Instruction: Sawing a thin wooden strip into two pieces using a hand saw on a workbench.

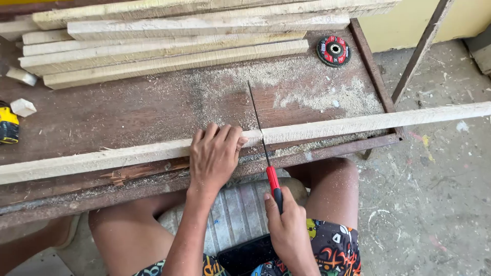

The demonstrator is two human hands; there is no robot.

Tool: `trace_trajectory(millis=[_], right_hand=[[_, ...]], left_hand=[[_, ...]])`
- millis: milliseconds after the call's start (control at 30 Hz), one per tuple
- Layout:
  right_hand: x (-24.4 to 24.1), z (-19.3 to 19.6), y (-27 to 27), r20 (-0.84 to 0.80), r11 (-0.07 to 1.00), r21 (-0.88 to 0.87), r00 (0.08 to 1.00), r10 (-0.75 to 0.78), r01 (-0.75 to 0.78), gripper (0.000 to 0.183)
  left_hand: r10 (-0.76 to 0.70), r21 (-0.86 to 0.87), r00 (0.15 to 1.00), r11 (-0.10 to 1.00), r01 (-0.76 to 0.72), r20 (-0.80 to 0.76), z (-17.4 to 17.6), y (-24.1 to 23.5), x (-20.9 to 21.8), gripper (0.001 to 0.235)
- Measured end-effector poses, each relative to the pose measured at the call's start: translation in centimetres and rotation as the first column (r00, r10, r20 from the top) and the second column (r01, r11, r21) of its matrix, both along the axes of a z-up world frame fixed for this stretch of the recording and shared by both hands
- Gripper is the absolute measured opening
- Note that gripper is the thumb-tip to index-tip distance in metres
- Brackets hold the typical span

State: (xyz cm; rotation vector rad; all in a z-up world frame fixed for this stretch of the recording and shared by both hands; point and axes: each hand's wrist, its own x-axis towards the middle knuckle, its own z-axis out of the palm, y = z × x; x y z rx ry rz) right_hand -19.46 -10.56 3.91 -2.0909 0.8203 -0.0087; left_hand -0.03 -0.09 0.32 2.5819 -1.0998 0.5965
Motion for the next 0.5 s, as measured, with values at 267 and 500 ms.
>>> trace_trajectory(millis=[267, 500], right_hand=[[-0.5, -2.4, 0.8, 0.044, 0.999, 0.007, 0.998, -0.041, 0.041, 0.032], [-1.2, 0.8, 1.3, -0.039, 0.998, 0.034, 0.998, -0.046, 0.047, 0.030]], left_hand=[[0.022, 0.016, 1.000, 1.000, -0.022, 0.009, 0.9, -0.1, -0.8, 0.015], [0.032, 0.062, 0.999, 0.998, -0.030, -0.034, 0.0, 0.1, -1.3, 0.023]])
